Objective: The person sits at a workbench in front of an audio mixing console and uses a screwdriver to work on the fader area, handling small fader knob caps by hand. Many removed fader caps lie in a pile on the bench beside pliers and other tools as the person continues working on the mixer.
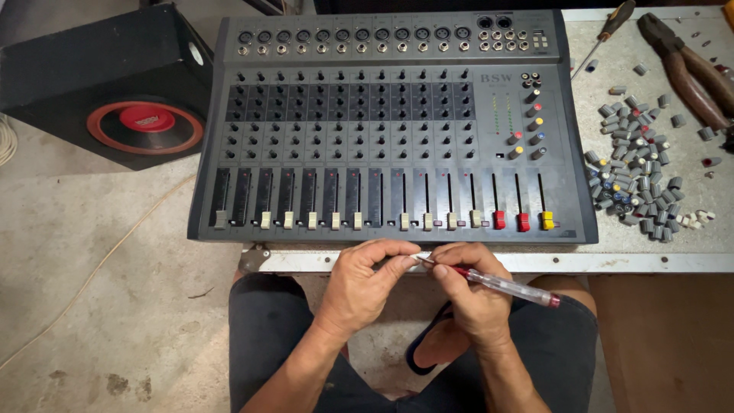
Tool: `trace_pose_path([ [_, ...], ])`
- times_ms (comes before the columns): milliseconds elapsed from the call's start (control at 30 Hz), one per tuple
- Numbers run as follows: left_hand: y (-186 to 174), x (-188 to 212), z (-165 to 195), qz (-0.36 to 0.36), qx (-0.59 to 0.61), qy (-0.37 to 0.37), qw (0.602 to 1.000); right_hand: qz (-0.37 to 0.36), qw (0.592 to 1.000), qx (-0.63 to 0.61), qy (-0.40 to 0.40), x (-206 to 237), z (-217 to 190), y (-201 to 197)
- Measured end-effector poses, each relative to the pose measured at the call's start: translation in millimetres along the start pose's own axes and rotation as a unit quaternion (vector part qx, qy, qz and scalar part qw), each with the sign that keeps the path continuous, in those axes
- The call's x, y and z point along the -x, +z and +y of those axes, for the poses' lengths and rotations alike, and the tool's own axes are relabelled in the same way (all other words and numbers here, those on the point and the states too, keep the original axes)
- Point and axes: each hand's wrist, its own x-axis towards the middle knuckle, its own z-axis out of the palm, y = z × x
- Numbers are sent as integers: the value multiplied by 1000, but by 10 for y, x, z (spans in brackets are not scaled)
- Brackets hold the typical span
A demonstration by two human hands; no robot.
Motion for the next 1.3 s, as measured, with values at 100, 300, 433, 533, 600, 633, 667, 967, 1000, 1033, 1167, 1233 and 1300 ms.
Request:
trace_pose_path([
  [100,3,10,28,3,-10,-18,1000,7,1000,3,-5,12,6,-13],
  [300,2,-5,40,2,-17,-12,1000,7,1000,28,0,1,-1,2],
  [433,3,-1,22,5,-14,-5,1000,-2,1000,29,-12,-9,-20,10],
  [533,10,-3,11,7,-22,3,1000,-2,1000,28,-13,-9,-31,17],
  [600,12,1,9,7,-26,2,1000,-1,1000,22,-7,-9,-37,16],
  [633,16,6,10,7,-26,4,1000,0,1000,18,-4,-6,-39,14],
  [667,13,0,8,8,-26,6,1000,0,1000,22,-4,-11,-36,18],
  [967,15,7,31,11,-34,13,999,-1,999,43,-10,-5,-11,8],
  [1000,14,7,34,9,-36,15,999,5,999,39,-10,-2,-10,5],
  [1033,23,11,36,10,-31,14,999,11,999,36,-11,1,-12,-5],
  [1167,18,13,25,11,-12,1,1000,6,1000,3,-12,-5,-1,-7],
  [1233,15,9,12,10,-8,-6,1000,1,1000,-6,-8,0,3,8],
  [1300,19,14,1,9,-9,-10,1000,7,1000,1,2,9,-1,21],
])
